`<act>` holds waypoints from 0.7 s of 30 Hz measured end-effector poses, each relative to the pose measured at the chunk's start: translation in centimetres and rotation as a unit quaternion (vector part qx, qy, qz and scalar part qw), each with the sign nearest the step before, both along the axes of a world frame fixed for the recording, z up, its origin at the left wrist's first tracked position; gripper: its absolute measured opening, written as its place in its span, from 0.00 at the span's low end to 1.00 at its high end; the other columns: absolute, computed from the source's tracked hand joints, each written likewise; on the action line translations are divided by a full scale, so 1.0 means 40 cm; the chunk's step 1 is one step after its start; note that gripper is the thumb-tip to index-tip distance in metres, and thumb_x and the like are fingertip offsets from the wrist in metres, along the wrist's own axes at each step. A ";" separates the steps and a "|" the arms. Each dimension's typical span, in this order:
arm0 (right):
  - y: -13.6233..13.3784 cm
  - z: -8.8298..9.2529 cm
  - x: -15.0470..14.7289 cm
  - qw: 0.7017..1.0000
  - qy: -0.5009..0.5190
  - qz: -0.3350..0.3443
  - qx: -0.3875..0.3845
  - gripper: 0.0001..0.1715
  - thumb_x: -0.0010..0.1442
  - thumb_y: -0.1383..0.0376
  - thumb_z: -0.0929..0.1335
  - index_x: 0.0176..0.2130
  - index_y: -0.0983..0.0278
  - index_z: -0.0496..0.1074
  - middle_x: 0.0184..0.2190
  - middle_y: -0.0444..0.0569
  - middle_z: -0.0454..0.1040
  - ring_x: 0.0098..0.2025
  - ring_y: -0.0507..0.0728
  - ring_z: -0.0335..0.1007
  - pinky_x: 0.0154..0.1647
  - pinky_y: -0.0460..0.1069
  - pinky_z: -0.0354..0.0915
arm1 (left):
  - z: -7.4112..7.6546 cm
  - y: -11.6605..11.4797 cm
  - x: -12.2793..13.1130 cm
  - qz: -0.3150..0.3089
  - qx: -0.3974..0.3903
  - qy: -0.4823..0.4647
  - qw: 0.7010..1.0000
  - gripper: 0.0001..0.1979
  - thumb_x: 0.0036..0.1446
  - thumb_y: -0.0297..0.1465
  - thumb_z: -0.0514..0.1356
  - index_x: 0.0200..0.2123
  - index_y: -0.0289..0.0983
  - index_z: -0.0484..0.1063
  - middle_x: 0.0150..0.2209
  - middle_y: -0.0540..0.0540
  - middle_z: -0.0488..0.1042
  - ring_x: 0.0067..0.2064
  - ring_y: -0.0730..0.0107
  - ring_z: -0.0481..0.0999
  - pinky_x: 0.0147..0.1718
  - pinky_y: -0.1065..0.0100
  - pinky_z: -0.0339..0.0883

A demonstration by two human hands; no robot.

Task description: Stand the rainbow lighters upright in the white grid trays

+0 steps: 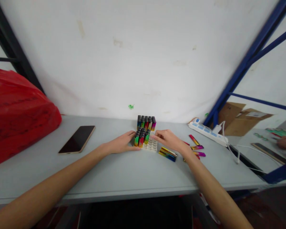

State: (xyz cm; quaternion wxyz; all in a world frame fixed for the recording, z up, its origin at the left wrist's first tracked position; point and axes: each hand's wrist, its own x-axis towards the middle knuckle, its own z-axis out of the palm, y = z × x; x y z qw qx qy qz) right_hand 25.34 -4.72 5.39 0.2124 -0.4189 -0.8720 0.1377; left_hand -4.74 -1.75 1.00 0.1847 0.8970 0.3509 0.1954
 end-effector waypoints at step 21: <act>-0.018 0.011 0.069 0.976 -0.201 -0.055 -0.060 0.07 0.60 0.66 0.76 0.40 0.65 0.79 0.38 0.53 0.83 0.40 0.59 0.76 0.40 0.49 0.64 | -0.004 0.003 -0.003 0.001 -0.009 0.006 1.000 0.44 0.61 0.59 0.66 0.69 0.37 0.66 0.68 0.34 0.70 0.68 0.42 0.71 0.71 0.52 0.62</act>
